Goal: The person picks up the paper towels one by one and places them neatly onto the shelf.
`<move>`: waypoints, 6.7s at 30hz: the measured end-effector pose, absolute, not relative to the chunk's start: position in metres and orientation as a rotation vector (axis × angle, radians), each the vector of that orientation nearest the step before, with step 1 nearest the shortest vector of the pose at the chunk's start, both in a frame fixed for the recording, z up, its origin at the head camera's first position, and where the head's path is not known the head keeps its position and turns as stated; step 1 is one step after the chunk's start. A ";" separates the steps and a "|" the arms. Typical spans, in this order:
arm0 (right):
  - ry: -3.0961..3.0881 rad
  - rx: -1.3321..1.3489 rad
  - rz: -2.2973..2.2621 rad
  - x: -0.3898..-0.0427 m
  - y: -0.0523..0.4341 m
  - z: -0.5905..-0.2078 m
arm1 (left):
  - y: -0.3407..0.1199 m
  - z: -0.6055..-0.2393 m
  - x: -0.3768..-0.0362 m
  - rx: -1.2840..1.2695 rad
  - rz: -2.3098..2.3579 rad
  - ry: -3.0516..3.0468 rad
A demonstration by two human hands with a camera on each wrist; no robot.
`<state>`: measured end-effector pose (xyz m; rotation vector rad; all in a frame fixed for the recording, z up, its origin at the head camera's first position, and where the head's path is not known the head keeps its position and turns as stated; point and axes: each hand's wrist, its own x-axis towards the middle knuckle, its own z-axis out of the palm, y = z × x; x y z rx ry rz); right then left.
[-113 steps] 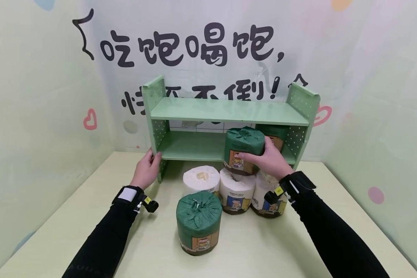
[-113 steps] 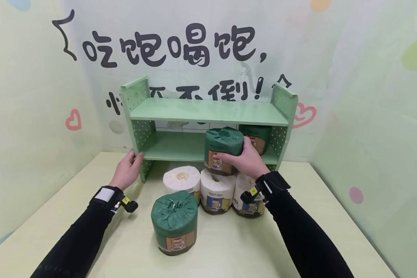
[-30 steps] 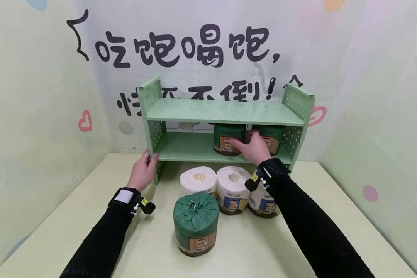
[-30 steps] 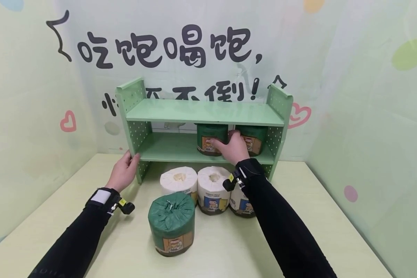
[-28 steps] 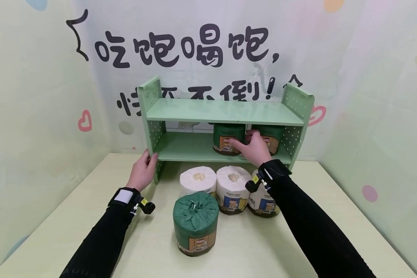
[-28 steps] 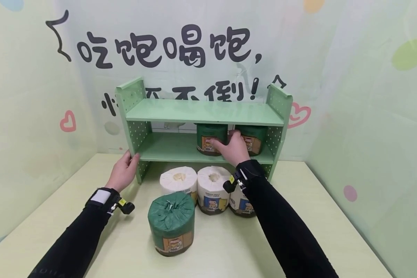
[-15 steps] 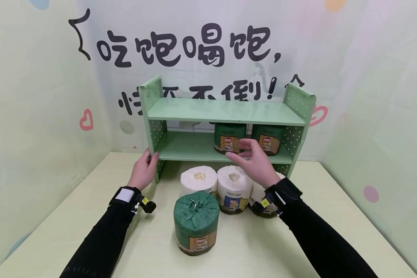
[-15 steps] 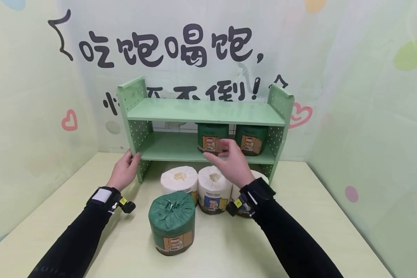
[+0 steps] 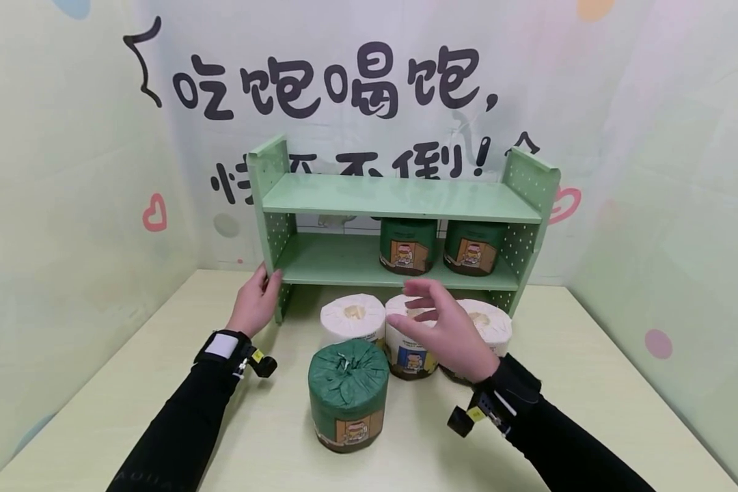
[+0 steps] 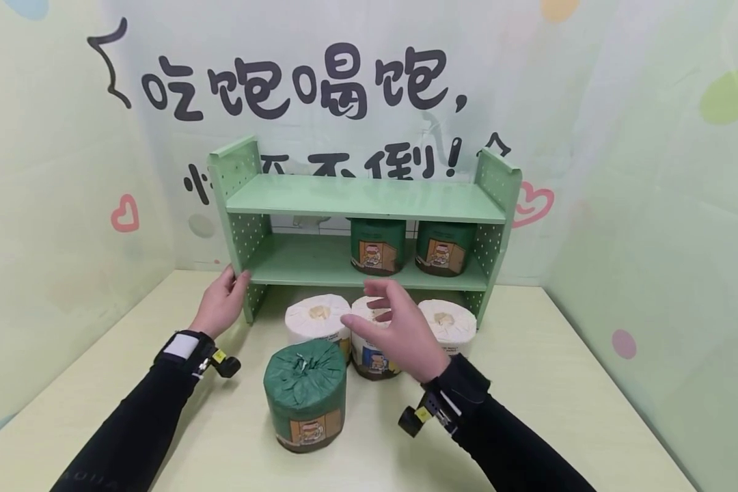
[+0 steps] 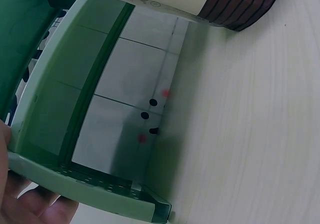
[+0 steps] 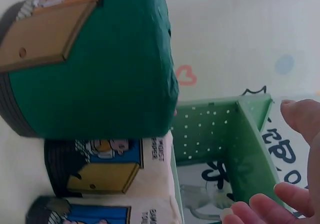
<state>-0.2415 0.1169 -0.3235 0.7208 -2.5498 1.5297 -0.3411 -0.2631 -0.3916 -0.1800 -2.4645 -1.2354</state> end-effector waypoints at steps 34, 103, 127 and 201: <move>-2.766 0.940 1.750 -0.208 0.092 -0.402 | -0.261 -0.389 -0.337 -0.169 -1.280 -2.473; -2.632 0.989 1.849 -0.204 0.085 -0.411 | -0.264 -0.392 -0.342 -0.173 -1.222 -2.462; -2.553 1.040 1.868 -0.197 0.090 -0.390 | -0.262 -0.390 -0.339 -0.176 -1.218 -2.461; -2.578 0.519 1.699 -0.311 0.051 -0.303 | -0.262 -0.393 -0.343 -0.184 -1.234 -2.460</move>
